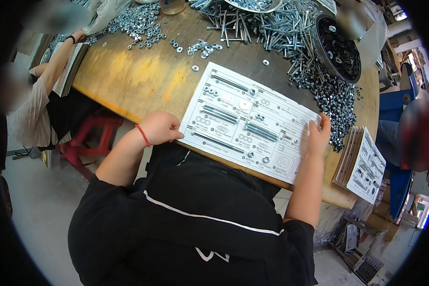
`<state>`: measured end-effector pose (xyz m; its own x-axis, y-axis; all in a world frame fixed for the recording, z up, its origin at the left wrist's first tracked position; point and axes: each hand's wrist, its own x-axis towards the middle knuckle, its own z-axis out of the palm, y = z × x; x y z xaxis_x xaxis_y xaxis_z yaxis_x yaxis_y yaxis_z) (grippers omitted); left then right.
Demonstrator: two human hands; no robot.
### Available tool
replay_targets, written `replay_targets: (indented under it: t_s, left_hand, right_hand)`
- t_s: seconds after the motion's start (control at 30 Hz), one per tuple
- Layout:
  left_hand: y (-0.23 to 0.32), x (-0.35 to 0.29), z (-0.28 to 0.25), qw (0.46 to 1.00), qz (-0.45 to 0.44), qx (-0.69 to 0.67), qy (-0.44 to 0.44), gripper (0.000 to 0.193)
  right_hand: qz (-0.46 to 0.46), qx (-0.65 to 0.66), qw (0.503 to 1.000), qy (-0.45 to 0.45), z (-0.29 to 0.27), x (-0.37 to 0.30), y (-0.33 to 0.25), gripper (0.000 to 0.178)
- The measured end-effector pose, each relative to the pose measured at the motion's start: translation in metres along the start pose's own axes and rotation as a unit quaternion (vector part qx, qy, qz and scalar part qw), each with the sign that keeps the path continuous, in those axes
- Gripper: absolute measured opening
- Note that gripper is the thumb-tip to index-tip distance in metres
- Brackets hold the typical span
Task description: The person assembles small metal hardware components, including bolts, nuts, and washers, onto a printed instruction sheet. They pick individual pieces from piles on the table and place them into designated slots on the sheet, occasionally adjusting the sheet's position.
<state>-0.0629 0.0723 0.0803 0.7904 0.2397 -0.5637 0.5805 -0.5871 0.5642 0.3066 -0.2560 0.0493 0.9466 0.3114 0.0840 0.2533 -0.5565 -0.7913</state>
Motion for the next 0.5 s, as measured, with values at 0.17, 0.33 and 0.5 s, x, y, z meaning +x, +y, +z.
replay_targets:
  t_s: [0.17, 0.33, 0.5]
  left_hand:
    - [0.003, 0.015, -0.003, 0.998, 0.027, 0.053, -0.021, 0.027]
    - [-0.010, 0.065, -0.042, 0.971, -0.005, -0.051, 0.233, 0.026]
    - [-0.020, 0.132, -0.085, 0.905, -0.027, -0.034, 0.422, 0.024]
  right_hand:
    - [-0.027, -0.114, 0.992, 0.044, -0.007, 0.006, 0.007, 0.044]
    - [-0.207, -0.186, 0.959, 0.062, 0.023, 0.017, -0.037, 0.038]
    - [-0.270, -0.107, 0.952, -0.100, 0.105, 0.015, -0.126, 0.025]
